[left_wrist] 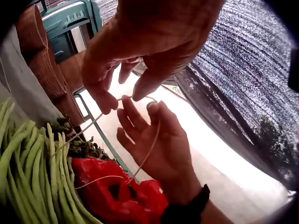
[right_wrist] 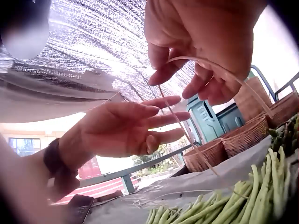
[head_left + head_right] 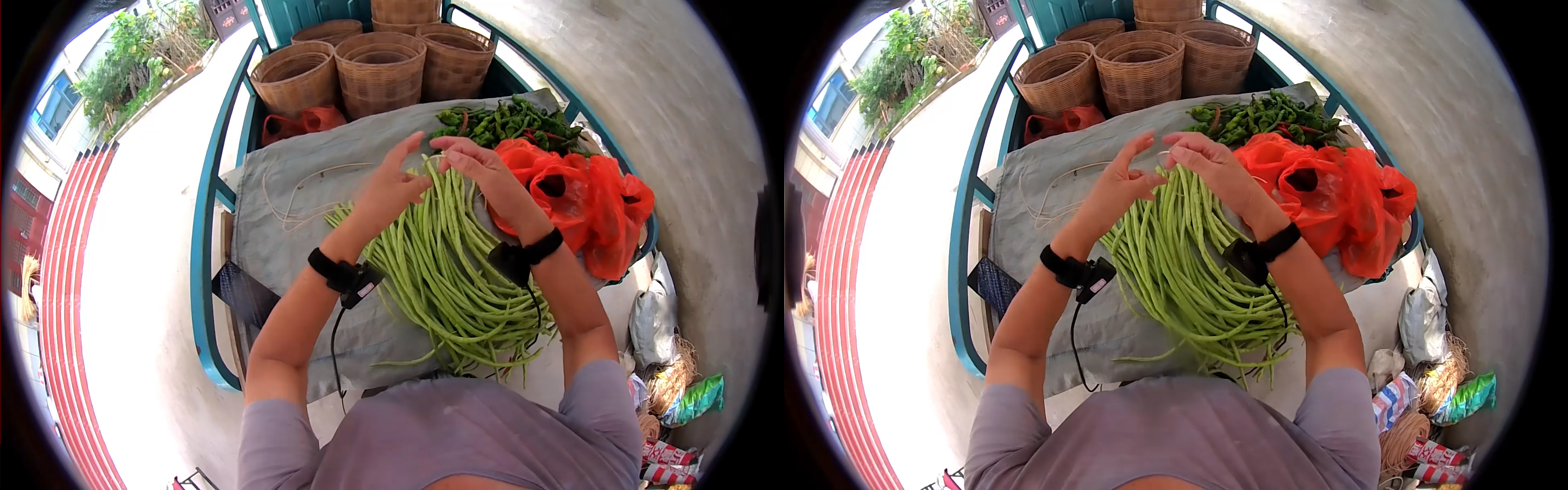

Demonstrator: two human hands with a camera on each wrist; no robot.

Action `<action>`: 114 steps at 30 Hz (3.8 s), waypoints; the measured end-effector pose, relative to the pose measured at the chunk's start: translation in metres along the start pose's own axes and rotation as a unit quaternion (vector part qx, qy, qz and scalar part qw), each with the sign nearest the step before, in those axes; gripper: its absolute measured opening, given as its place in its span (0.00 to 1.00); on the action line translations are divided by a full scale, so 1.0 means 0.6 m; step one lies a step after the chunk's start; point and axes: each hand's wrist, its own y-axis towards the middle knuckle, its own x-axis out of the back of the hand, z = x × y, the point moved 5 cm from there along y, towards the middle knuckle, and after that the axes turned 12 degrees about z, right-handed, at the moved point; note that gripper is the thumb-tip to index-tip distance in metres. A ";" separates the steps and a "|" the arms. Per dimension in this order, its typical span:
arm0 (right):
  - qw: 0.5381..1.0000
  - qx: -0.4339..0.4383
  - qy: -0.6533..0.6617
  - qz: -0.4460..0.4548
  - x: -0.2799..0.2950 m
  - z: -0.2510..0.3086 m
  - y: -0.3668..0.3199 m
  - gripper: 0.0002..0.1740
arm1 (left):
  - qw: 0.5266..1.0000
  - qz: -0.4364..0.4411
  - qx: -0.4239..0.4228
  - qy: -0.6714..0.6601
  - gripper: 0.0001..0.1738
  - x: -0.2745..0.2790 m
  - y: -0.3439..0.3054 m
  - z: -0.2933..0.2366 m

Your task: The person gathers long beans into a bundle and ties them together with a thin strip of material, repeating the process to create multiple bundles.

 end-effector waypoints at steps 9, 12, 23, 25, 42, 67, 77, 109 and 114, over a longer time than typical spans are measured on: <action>0.990 0.051 0.006 -0.131 -0.050 0.111 -0.015 0.20 | 0.977 -0.137 -0.154 0.052 0.11 0.090 -0.099 -0.122; 0.990 -0.059 -0.064 -0.114 -0.058 0.094 -0.044 0.18 | 0.947 -0.255 -0.168 0.099 0.10 0.145 -0.145 -0.152; 0.931 -0.160 -0.295 0.142 -0.258 0.031 -0.273 0.22 | 0.744 -0.319 0.105 0.577 0.51 0.217 -0.195 -0.068; 0.892 -0.144 -0.418 0.090 -0.244 0.039 -0.295 0.28 | 0.844 -0.152 0.126 0.498 0.26 0.142 -0.200 -0.029; 0.775 -0.225 -0.570 -0.153 -0.107 -0.030 -0.435 0.18 | 0.884 0.307 0.308 0.173 0.22 -0.211 -0.318 0.172; 0.814 -0.243 -0.522 -0.071 -0.353 -0.045 -0.362 0.20 | 0.907 0.389 0.162 0.022 0.27 -0.181 -0.420 0.164; 0.839 -0.283 -0.458 -0.084 -0.361 0.020 -0.256 0.11 | 0.902 -0.073 0.192 -0.380 0.15 -0.026 -0.422 0.174; 0.928 -0.235 -0.288 -0.036 -0.401 -0.006 -0.248 0.15 | 0.708 0.079 -0.116 -0.692 0.17 0.020 -0.397 0.232; 0.775 -0.149 -0.587 -0.180 -0.320 -0.025 -0.175 0.14 | 0.774 -0.074 0.077 -0.624 0.21 -0.016 -0.400 0.203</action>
